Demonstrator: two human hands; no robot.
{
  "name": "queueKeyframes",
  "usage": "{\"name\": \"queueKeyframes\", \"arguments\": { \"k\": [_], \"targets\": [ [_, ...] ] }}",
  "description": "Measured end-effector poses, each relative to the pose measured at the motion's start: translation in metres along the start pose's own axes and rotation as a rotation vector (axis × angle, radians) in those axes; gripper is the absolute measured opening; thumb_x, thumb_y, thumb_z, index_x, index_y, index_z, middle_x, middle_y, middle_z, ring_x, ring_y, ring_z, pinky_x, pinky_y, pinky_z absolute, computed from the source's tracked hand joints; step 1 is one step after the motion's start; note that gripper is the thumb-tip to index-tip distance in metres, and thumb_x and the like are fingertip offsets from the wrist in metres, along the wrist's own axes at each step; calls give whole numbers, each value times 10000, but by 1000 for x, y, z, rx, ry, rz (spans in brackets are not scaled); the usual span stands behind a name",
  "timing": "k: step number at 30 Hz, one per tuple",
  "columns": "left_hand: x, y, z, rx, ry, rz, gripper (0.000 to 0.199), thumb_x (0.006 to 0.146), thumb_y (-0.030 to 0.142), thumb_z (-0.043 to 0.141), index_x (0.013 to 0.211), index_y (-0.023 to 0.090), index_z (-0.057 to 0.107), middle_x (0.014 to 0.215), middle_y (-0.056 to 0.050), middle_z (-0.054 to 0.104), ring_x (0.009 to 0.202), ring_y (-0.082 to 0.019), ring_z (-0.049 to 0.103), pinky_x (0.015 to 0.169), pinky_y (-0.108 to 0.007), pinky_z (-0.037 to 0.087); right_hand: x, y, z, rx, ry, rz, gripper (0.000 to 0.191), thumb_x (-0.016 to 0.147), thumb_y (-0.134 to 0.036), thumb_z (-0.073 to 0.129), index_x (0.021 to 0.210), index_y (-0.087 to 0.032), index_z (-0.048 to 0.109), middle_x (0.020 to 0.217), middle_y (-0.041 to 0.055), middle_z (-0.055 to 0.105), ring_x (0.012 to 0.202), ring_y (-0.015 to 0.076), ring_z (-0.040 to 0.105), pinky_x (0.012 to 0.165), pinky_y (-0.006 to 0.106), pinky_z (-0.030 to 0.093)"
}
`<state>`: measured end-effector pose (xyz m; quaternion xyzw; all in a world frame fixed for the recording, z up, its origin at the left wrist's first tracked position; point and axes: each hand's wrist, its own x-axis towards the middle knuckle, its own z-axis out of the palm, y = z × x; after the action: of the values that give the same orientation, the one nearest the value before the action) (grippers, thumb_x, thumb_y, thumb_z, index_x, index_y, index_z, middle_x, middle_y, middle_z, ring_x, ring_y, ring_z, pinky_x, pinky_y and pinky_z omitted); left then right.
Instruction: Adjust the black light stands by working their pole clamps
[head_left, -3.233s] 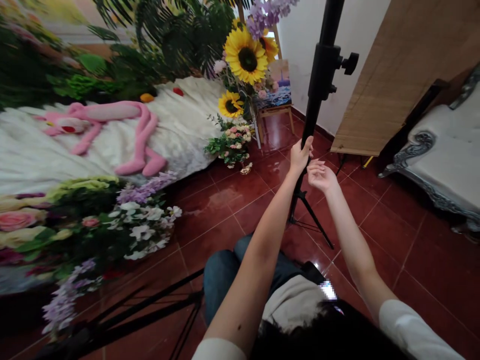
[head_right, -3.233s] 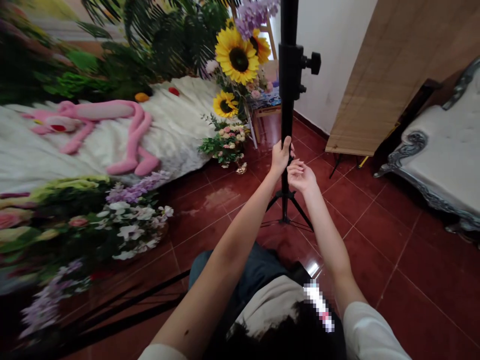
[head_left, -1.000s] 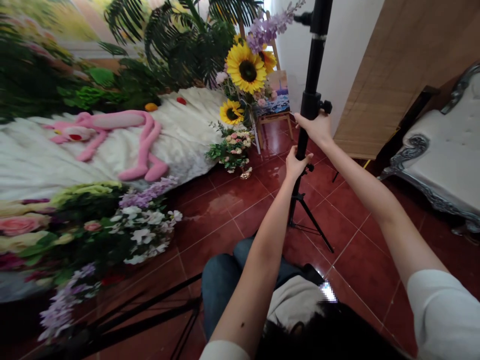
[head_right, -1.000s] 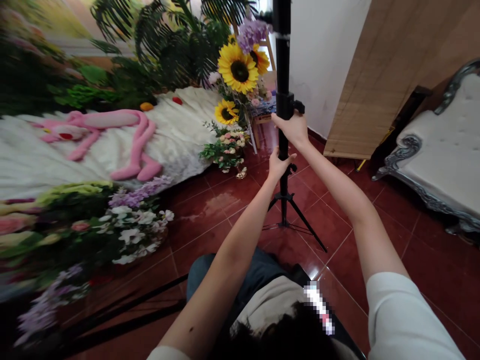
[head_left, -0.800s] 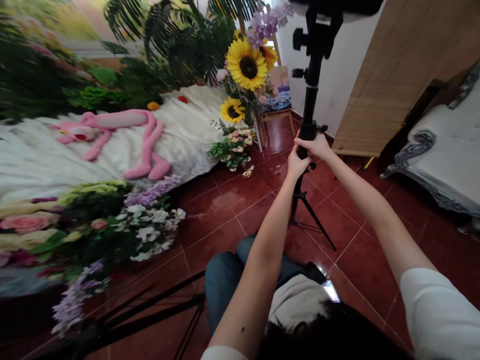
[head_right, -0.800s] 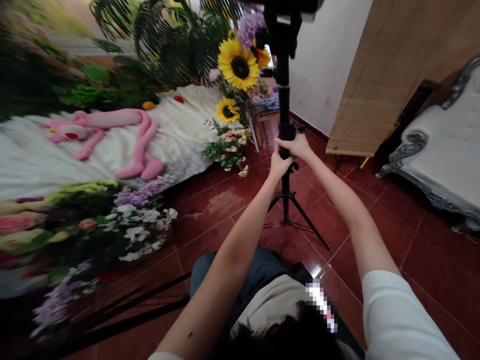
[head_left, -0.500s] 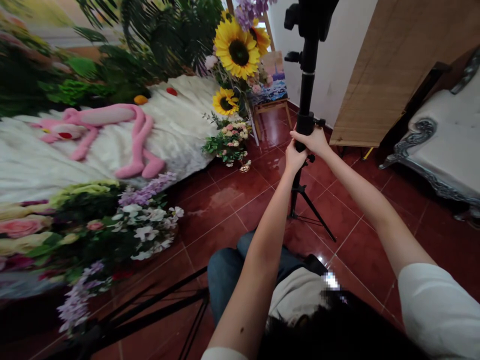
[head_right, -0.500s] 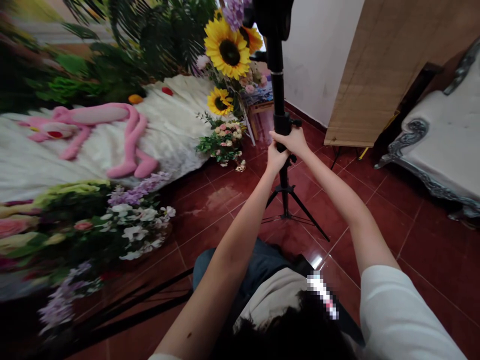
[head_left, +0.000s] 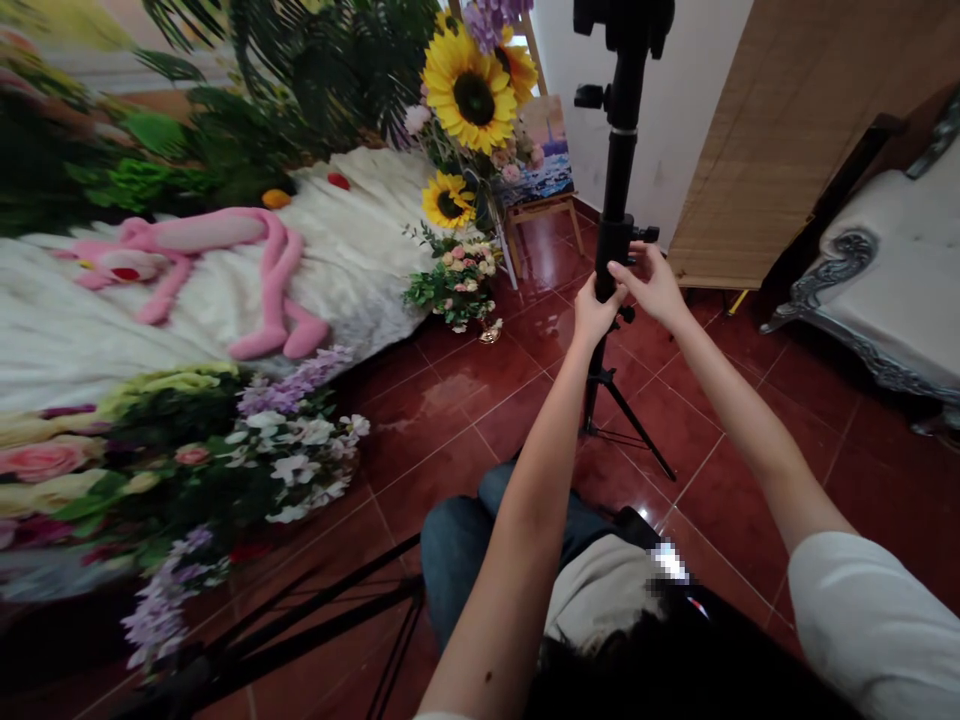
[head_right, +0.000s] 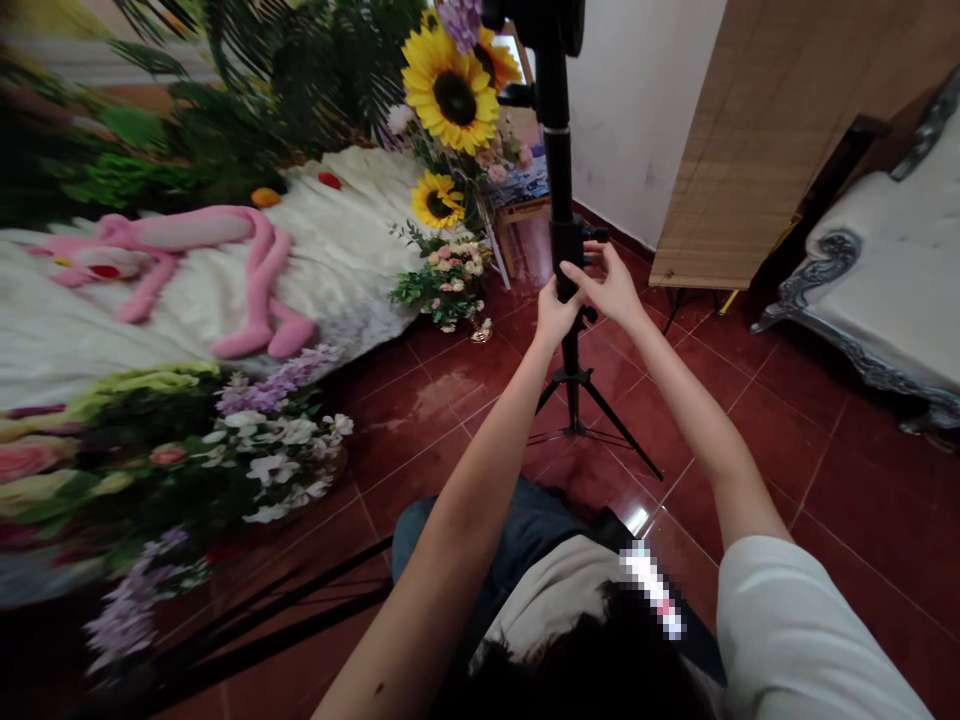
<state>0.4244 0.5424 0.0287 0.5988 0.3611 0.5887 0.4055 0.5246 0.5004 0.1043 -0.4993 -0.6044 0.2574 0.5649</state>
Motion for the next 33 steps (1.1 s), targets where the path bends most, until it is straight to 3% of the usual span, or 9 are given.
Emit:
{"name": "queueKeyframes", "arguments": {
  "k": [6,11,19,23,26,30,33],
  "targets": [
    [-2,2,-1,6,-3,22,412,780,590,710,882,196,641,776,-29,658,736,-161,644,717,-309,531,-56,21,-16,-60,52,60,393,837,-550,683,1035,-249,526,901,26,629,879,171,646,791,310,563],
    [-3,4,-1,16,4,17,445,774,622,701,888,196,643,780,-31,658,745,-162,641,723,-308,534,-66,32,-11,-59,14,133,336,876,-525,636,1013,-246,511,723,-31,610,643,135,619,685,285,546],
    [-5,8,-1,12,8,-13,375,793,568,704,869,208,632,777,-29,643,736,-148,620,713,-291,506,-58,30,10,419,63,561,210,918,-422,557,976,-240,471,598,-61,608,459,102,570,476,208,486],
    [-6,9,-1,19,17,-24,363,814,567,676,891,214,637,805,-35,662,743,-146,622,710,-282,502,-58,27,15,624,188,663,35,913,-259,499,927,-227,491,541,-65,554,423,91,517,446,185,462],
    [-7,9,-2,17,13,-31,348,816,552,680,888,214,642,795,-30,664,719,-139,609,693,-279,504,-62,31,22,756,162,769,131,854,-178,529,777,-225,435,472,-82,432,392,76,432,423,171,429],
    [-6,8,-2,31,15,-32,338,818,538,684,896,212,647,783,-24,658,692,-134,593,680,-280,503,-81,42,32,672,90,843,183,817,-247,601,752,-222,432,497,-84,430,395,65,411,423,177,406],
    [-5,7,-2,47,14,-32,364,813,559,682,893,206,645,754,-17,640,685,-138,589,681,-286,502,-92,46,28,397,168,648,222,819,-392,629,852,-235,476,567,-80,492,452,81,462,472,198,412]
  ]
}}
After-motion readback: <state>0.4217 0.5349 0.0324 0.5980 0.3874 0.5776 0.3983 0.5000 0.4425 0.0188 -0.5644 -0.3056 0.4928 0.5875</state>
